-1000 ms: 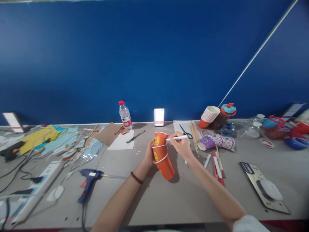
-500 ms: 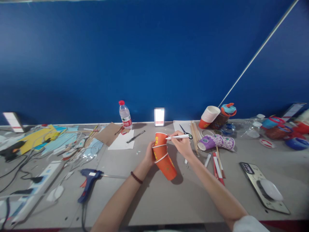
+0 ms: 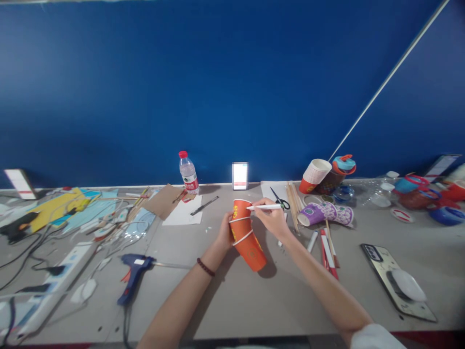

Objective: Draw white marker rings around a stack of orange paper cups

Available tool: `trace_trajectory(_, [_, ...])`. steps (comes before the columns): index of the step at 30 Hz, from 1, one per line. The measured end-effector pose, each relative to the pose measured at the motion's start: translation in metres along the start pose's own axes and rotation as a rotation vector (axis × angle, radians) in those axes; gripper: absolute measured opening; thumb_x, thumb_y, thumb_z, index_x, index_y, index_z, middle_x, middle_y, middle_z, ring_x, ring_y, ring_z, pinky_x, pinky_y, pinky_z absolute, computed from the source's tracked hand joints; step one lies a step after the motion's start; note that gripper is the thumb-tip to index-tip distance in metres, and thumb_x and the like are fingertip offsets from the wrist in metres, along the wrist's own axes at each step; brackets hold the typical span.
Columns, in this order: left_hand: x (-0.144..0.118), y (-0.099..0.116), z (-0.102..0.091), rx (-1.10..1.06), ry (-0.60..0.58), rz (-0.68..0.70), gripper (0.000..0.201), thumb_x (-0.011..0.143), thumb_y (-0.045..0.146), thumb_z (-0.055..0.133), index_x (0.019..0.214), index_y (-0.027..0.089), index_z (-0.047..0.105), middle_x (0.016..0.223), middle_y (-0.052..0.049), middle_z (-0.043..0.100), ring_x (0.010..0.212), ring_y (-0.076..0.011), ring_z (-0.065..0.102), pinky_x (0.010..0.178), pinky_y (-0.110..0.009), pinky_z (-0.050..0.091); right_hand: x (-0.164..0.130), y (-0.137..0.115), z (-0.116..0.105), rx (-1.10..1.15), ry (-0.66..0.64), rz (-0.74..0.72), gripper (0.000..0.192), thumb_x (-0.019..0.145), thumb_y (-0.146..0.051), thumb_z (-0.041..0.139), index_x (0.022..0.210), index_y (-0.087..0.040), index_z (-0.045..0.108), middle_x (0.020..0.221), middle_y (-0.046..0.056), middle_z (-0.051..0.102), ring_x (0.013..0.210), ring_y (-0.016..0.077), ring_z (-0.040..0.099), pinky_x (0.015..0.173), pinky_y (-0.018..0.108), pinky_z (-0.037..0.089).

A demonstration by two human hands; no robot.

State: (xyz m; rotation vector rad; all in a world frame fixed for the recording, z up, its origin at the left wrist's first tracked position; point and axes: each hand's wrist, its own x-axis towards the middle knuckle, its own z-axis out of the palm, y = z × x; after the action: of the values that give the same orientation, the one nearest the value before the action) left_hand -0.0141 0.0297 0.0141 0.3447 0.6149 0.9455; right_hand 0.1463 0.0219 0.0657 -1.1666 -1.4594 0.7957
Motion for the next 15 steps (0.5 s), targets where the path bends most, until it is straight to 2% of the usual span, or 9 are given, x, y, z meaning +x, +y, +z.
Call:
trace_trajectory(11, [-0.0013,0.0008,0.0033,0.009,0.043,-0.003,0.041,0.084,0.038,0.048,0.098,0.007,0.070,0.080,-0.013,0.073,0.071,-0.0230,0.068,0.069,-0.033,0.052,-0.0004,0.0002,0.0000,-0.010,0.024,0.009,0.011,0.078,-0.032,0.061,0.079,-0.022,0.064,0.079,0.004,0.073,0.077,0.0213,0.069,0.075,0.034,0.054])
trace_trajectory(15, [-0.0016,0.0006,0.0029,0.012,0.033,-0.007,0.039,0.083,0.039,0.050,0.094,0.008,0.070,0.078,-0.012,0.073,0.070,-0.0235,0.068,0.068,-0.033,0.052,-0.0001,0.0000,0.0000,0.004,0.037,0.000,0.012,0.077,-0.033,0.062,0.077,-0.021,0.064,0.077,0.005,0.073,0.074,0.0211,0.068,0.070,0.033,0.054])
